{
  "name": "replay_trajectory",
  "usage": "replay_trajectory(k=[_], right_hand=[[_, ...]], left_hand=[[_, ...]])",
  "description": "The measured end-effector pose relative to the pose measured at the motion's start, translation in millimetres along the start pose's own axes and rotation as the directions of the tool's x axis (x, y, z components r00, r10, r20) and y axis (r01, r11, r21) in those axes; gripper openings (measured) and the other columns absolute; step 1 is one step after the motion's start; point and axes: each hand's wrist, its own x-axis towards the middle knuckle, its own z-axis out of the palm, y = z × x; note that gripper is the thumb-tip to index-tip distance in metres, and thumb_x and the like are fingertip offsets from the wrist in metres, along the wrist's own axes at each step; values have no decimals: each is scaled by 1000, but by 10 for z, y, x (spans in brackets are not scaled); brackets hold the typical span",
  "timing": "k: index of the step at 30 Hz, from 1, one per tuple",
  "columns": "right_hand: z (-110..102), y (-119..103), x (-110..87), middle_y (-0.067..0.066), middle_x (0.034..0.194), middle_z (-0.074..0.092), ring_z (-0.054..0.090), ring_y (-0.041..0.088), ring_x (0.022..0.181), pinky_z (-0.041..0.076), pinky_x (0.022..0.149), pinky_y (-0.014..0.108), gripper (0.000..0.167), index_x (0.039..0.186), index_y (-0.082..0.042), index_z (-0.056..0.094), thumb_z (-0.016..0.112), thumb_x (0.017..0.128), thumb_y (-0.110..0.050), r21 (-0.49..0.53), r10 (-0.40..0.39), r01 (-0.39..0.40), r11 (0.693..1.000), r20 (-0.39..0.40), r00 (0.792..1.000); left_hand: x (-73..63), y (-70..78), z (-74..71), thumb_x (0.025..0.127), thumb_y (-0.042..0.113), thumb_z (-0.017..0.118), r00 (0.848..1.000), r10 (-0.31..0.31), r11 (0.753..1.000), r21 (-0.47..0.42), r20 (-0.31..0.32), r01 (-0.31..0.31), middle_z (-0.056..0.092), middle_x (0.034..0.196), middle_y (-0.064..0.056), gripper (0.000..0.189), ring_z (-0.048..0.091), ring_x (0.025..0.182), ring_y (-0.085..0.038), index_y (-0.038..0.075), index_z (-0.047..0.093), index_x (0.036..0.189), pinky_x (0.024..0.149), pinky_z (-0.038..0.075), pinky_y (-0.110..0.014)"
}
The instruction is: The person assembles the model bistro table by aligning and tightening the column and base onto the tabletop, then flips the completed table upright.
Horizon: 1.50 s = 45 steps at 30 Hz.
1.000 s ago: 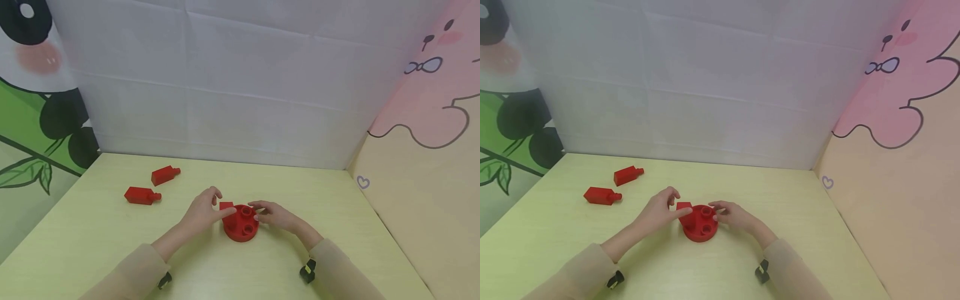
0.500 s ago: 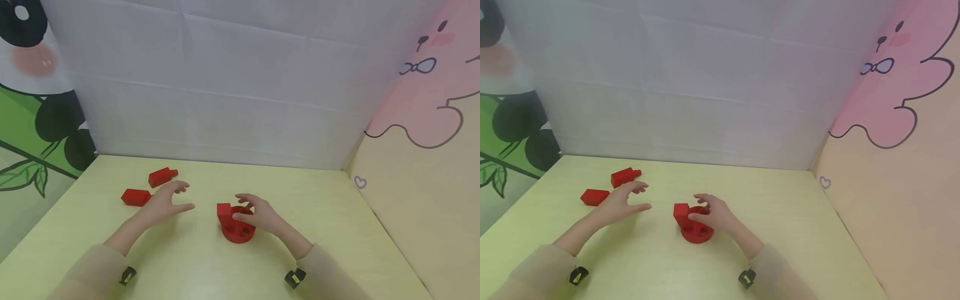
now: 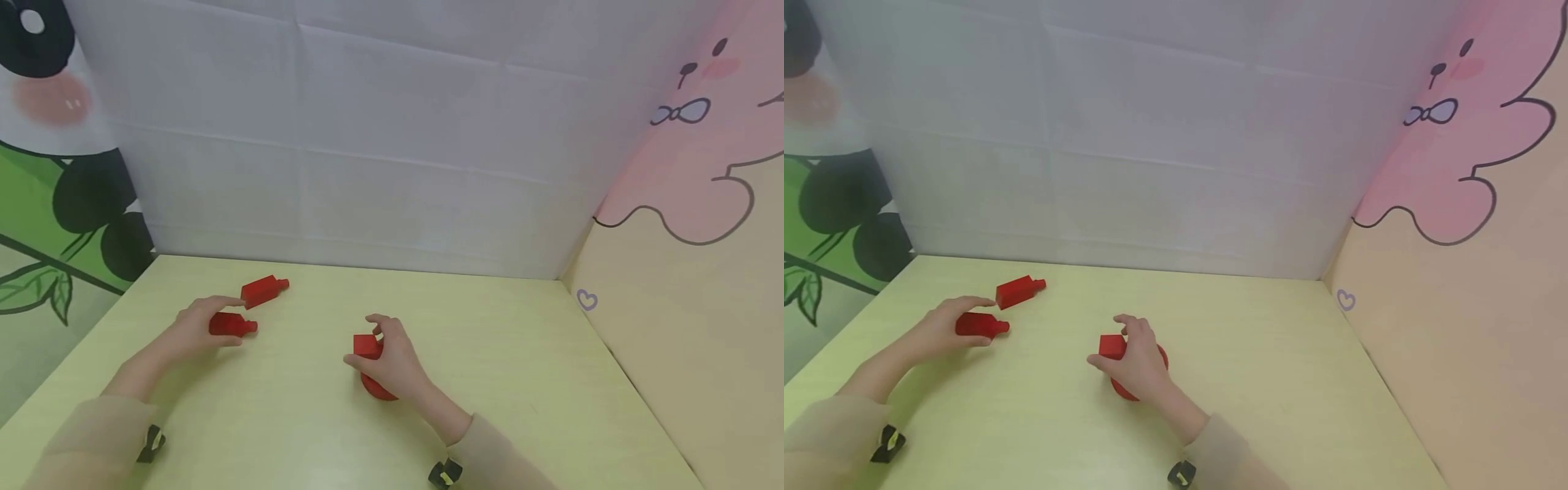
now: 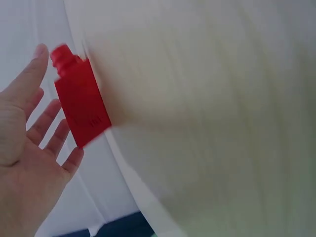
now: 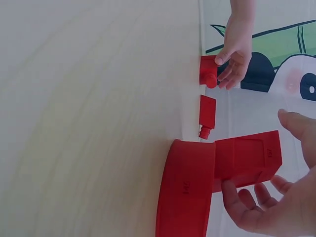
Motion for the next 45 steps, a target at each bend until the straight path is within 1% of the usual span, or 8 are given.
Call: replay_trajectory(k=[5, 8, 12, 17, 25, 30, 37, 45], right_hand=[[68, -31, -16, 2, 105, 49, 52, 17, 96, 53, 71, 31, 60, 122, -15, 48, 77, 76, -40, -19, 38, -39, 999, -54, 998], [92, -36, -17, 1, 102, 49, 52, 16, 93, 52, 69, 31, 54, 116, -16, 49, 77, 76, -40, -38, 62, -65, 997, -69, 996], [112, -40, -23, 0, 103, 51, 54, 16, 92, 53, 68, 30, 48, 110, -15, 51, 76, 77, -37, -49, 89, -93, 994, -78, 993], [91, -33, -36, 1, 105, 52, 55, 18, 95, 54, 69, 31, 46, 111, -14, 52, 77, 77, -34, -54, 81, -85, 995, -71, 994], [-74, 5, -58, 0, 107, 57, 56, 17, 95, 54, 72, 29, 43, 114, -14, 60, 77, 78, -31, -113, 5, -8, 994, -22, 1000], [-186, 89, -40, -1, 110, 58, 56, 17, 97, 53, 73, 27, 43, 117, -12, 62, 76, 80, -28, -101, -72, 75, 992, 38, 997], [-340, 204, -28, -3, 114, 60, 55, 17, 102, 53, 73, 25, 45, 123, -15, 60, 74, 82, -24, -59, -128, 136, 989, 132, 983], [-503, 326, -19, -3, 112, 62, 57, 23, 100, 53, 75, 29, 43, 121, -22, 63, 76, 80, -26, -3, -129, 132, 991, 182, 975]], left_hand=[[-13, -253, -85, 73, 25, 80, 1000, -7, 1000, 6, 11, 7, 48, 127, -25, 69, 40, 114, -45, 4, 48, 130, 89, 38, -63], [-7, -354, -114, 73, 18, 80, 1000, -7, 1000, -22, 20, 7, 49, 125, -28, 66, 45, 110, -45, -1, 48, 128, 86, 47, -56], [8, -430, -125, 74, 10, 78, 999, -27, 999, -36, 40, 29, 53, 117, -28, 58, 51, 103, -43, -4, 51, 123, 79, 52, -49], [23, -448, -129, 74, 5, 77, 998, -28, 1000, -5, 52, 28, 58, 107, -26, 49, 53, 97, -41, -4, 54, 116, 80, 50, -53], [29, -403, -163, 75, 5, 77, 997, -42, 999, -26, 72, 44, 58, 109, -26, 47, 54, 98, -43, -4, 54, 115, 80, 52, -50], [72, -336, -173, 76, 8, 76, 996, -42, 999, -18, 79, 44, 59, 110, -25, 47, 55, 98, -41, -3, 55, 116, 80, 53, -49], [45, -110, -231, 77, 11, 76, 997, -10, 1000, -20, 72, 12, 60, 109, -23, 45, 58, 97, -38, -3, 56, 116, 79, 54, -47], [50, 142, -249, 77, 18, 78, 996, -56, 998, -11, 64, 57, 59, 110, -23, 54, 58, 98, -37, -5, 52, 119, 79, 54, -44]])
